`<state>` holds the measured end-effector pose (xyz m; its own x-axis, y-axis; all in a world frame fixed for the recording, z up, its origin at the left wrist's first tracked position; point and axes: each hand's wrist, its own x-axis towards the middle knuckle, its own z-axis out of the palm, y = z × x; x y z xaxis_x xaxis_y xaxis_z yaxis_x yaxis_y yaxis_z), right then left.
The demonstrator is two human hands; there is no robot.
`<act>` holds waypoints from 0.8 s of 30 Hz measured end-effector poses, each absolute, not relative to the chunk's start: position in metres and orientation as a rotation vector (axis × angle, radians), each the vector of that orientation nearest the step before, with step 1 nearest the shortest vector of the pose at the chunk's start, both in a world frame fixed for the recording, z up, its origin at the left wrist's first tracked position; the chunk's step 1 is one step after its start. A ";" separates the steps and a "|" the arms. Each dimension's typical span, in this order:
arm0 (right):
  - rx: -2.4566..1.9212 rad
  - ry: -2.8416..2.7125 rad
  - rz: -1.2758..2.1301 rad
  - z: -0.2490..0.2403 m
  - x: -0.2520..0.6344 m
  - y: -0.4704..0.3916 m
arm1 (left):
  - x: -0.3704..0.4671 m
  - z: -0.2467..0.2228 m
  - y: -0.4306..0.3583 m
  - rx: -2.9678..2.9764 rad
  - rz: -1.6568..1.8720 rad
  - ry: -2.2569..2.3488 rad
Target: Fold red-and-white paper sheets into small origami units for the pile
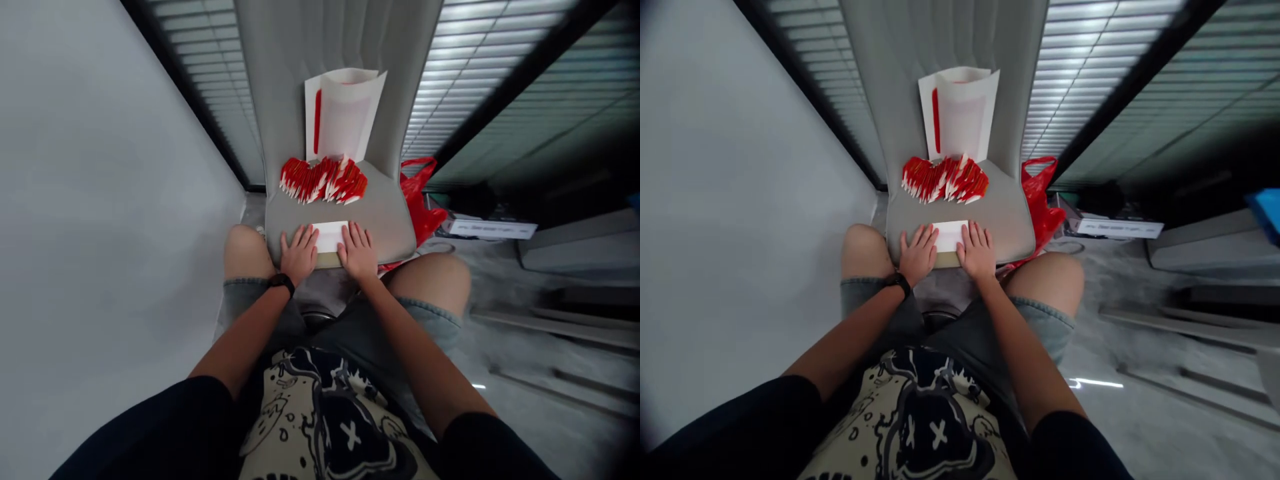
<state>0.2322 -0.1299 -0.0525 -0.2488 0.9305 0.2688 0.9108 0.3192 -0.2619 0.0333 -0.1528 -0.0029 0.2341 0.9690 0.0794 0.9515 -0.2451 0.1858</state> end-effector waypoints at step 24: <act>-1.686 -2.166 0.011 -0.052 0.227 -0.134 | 0.036 -0.016 -0.151 2.335 0.610 1.922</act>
<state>0.2271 -0.1340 -0.0518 -0.1968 0.9333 0.3003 0.9303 0.2745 -0.2434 0.0359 -0.1506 -0.0164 0.1462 0.9533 0.2641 0.9312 -0.2228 0.2885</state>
